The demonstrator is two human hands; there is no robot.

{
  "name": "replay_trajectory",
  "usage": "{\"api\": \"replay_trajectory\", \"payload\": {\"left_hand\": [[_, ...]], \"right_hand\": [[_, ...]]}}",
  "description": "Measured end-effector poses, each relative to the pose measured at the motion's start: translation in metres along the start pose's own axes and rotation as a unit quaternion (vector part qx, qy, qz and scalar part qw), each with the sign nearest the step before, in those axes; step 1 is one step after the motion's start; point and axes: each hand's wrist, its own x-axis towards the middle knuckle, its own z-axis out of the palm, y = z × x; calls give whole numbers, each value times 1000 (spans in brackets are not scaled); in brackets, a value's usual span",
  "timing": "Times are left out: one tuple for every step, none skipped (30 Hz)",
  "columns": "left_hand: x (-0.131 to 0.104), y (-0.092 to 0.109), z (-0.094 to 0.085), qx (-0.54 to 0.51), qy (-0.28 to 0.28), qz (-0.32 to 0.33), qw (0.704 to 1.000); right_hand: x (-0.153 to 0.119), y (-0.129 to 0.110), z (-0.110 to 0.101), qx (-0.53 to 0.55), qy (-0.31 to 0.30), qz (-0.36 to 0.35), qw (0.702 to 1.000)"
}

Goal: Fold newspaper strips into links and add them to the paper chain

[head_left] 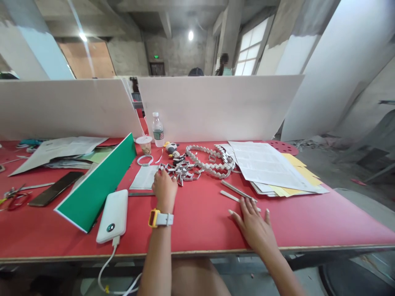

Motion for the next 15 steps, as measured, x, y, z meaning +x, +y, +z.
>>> {"api": "replay_trajectory", "payload": {"left_hand": [[15,-6,3,-2,-26,-22,999],[28,-14,7,1,-30,-34,999],[39,-23,10,12,-23,-50,998],[48,-32,14,26,-13,-67,997],[54,-42,17,46,-3,-75,996],[59,-51,21,73,1,-77,994],[62,-59,24,105,3,-81,991],[64,-66,26,133,-2,-74,988],[65,-70,28,158,-9,-68,985],[66,-73,29,179,-21,-59,982],[67,-74,29,197,-37,-43,979],[67,-74,29,213,-53,-23,975],[68,-72,28,229,-68,2,971],[68,-69,27,242,-79,29,967],[68,-66,26,253,-87,52,962]], "right_hand": [[3,10,1,11,26,15,999],[5,18,2,35,45,-9,998],[5,23,2,57,73,-44,995],[3,27,2,73,110,-72,989],[1,28,1,82,144,-96,981],[-1,28,1,85,171,-118,974],[-3,27,0,82,193,-132,969],[-4,25,-1,79,208,-144,964],[-5,23,-2,76,218,-153,961],[-6,22,-2,75,228,-157,958],[-6,21,-3,77,239,-158,955],[-6,21,-3,80,252,-157,952],[-6,21,-4,83,262,-157,948],[-6,21,-4,86,272,-159,945],[-6,21,-4,90,280,-163,942]]}}
